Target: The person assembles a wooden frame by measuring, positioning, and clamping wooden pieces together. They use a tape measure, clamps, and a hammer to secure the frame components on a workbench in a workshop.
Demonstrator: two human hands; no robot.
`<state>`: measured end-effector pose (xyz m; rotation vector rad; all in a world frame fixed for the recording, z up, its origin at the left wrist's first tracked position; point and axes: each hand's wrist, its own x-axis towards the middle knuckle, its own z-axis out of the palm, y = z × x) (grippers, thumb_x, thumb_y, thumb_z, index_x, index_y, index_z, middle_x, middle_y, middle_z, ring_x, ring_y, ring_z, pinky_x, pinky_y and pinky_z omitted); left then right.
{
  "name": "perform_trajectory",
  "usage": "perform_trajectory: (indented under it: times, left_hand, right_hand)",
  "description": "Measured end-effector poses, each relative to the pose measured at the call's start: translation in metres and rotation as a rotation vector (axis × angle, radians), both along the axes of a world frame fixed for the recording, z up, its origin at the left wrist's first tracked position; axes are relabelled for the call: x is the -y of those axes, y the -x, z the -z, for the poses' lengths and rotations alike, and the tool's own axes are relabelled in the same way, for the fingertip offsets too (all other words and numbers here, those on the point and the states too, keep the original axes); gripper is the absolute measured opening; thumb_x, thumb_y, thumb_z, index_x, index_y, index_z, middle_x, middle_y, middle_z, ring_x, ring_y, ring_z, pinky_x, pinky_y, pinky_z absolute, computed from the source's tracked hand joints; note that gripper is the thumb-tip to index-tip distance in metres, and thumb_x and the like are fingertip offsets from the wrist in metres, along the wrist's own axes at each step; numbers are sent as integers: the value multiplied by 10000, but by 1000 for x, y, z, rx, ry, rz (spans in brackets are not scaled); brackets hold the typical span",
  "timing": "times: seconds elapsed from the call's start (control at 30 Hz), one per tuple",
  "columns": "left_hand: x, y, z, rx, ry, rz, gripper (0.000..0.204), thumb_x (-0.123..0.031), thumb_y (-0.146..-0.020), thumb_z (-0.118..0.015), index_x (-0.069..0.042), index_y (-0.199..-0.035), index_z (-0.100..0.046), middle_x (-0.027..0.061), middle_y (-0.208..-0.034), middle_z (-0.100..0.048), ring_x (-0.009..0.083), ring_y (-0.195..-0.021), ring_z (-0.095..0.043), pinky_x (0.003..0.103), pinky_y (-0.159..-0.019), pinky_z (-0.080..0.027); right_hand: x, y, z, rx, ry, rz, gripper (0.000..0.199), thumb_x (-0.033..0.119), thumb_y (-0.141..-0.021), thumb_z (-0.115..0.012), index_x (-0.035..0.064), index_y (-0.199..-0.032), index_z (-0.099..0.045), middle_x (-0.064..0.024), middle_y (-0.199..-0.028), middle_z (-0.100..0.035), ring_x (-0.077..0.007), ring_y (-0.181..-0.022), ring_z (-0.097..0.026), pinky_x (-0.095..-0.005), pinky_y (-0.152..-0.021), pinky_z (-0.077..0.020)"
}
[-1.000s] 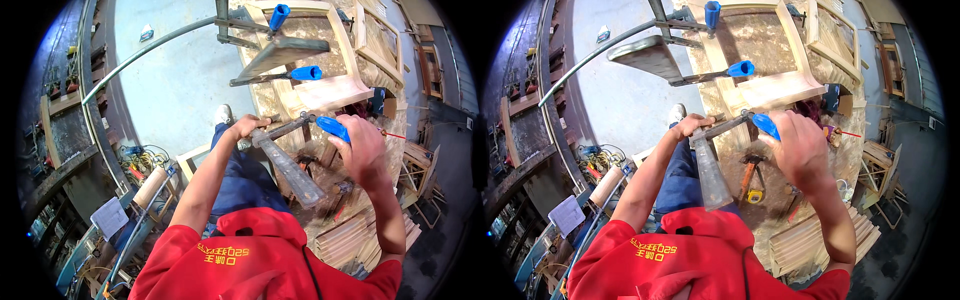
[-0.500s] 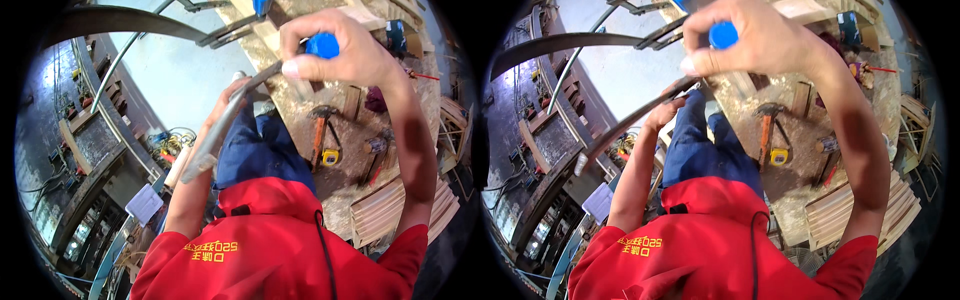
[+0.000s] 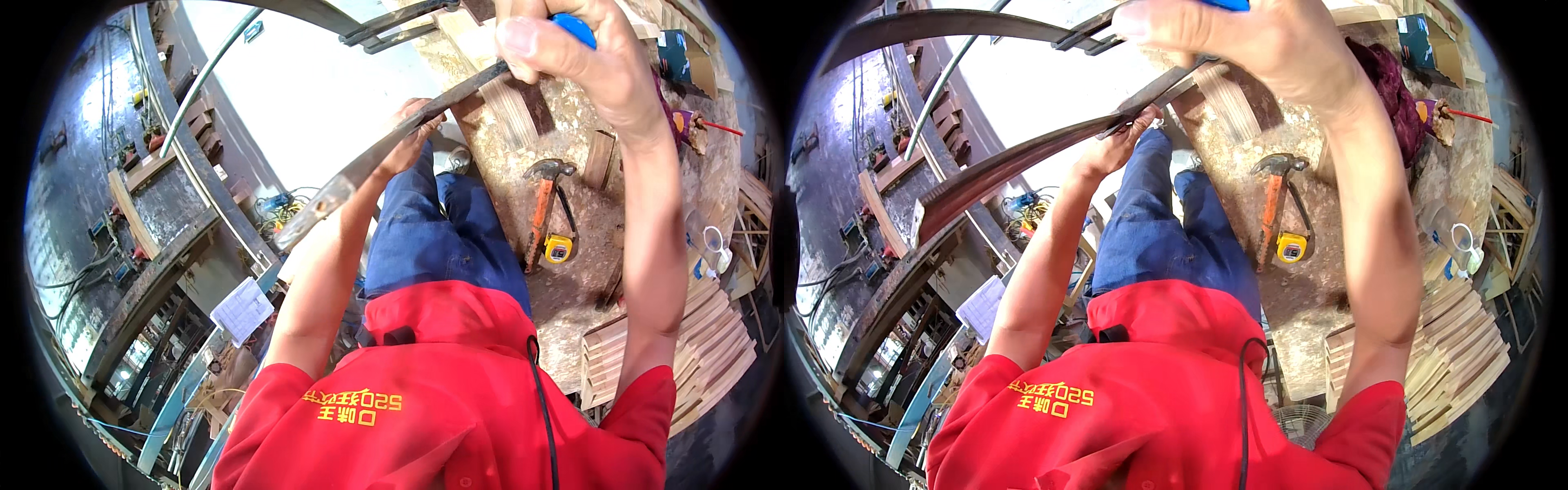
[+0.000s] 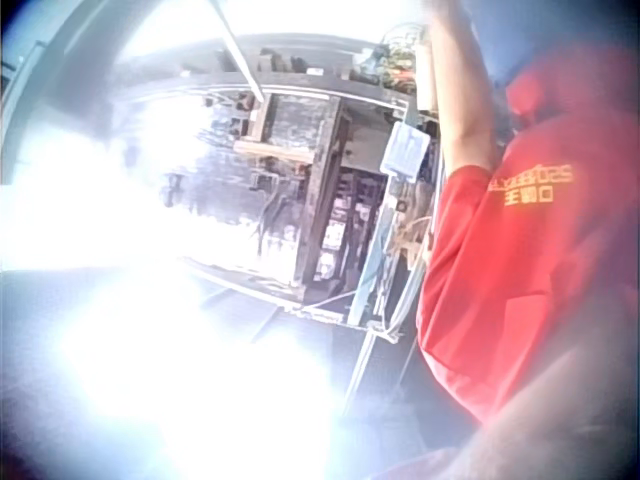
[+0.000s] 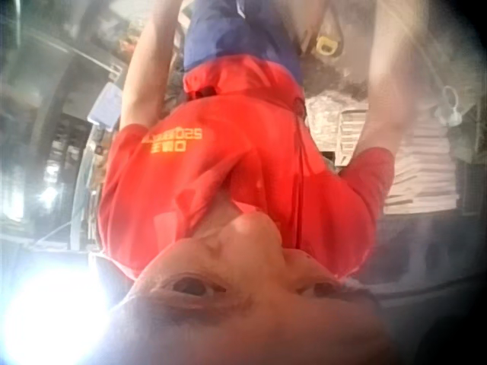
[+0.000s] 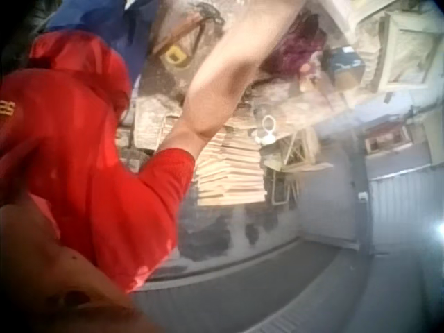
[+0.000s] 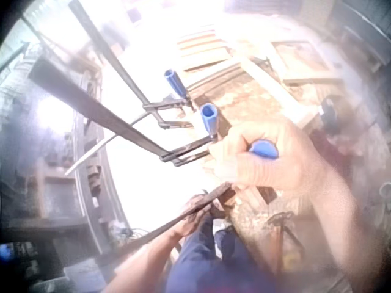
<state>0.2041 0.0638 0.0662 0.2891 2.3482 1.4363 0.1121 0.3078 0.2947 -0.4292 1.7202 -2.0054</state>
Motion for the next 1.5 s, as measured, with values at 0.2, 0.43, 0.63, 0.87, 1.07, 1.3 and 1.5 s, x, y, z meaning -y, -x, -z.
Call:
perform_trajectory:
  times: [0.2, 0.43, 0.63, 0.87, 1.07, 1.3, 1.5]
  left_hand:
    - [-4, -5, 6, 58, -156, -70, 313, -301, -1056, -571, -13, -1141, -662, 153, -1062, -667, 288, -1025, -636, 392, -921, -504]
    - [10, -6, -22, -182, 7, -64, 454, 9, -836, -585, -29, -1288, -572, 228, -1331, -563, 446, -1207, -555, 452, -1027, -473]
    - [-70, -104, -60, 364, -551, -420, 487, -69, -958, -636, -50, -1427, -510, 92, -1223, -571, 216, -1086, -584, 367, -969, -497]
    - [-138, -6, -79, 523, -826, -589, 872, -95, -916, -637, -29, -1623, -130, 120, -1198, -630, 211, -977, -637, 309, -891, -504]
    - [-137, -8, -81, 443, -775, -631, 896, -75, -906, -620, -28, -1628, -92, 125, -1164, -655, 194, -1011, -637, 315, -908, -511]
    - [-132, -5, -93, 528, -894, -688, 871, 21, -902, -600, -13, -1629, -123, 114, -1338, -582, 185, -1177, -573, 336, -994, -486]
    - [-130, -6, -93, 572, -962, -689, 812, 37, -918, -588, -2, -1620, -182, 91, -1312, -568, 163, -1229, -523, 322, -1055, -428]
  right_hand:
    - [21, -12, 21, -164, -102, 390, 271, 138, -976, -658, -9, -757, -598, 6, -626, -509, -68, -571, -469, -253, -543, -369]
    - [5, -6, 31, -271, -105, 244, 313, 147, -987, -631, -5, -718, -580, 8, -632, -525, -52, -587, -445, -236, -542, -342]
    - [-3, 21, 13, -141, -112, -136, 396, 222, -936, -648, 2, -623, -544, -65, -600, -552, -138, -550, -509, -287, -533, -400]
    - [5, 22, 15, -162, -8, -79, 377, 214, -905, -651, 25, -604, -527, -56, -570, -549, -206, -523, -522, -348, -598, -488]
    - [5, 29, 14, -160, -10, -159, 369, 217, -884, -671, 17, -611, -523, -74, -579, -560, -235, -541, -554, -365, -623, -507]
    - [6, 21, 21, -190, 29, -20, 312, 180, -851, -673, 18, -626, -532, -76, -604, -546, -249, -544, -542, -369, -599, -479]
    - [0, 37, 22, -254, -7, -189, 341, 208, -839, -682, 12, -598, -541, -73, -575, -573, -250, -493, -553, -376, -583, -492]
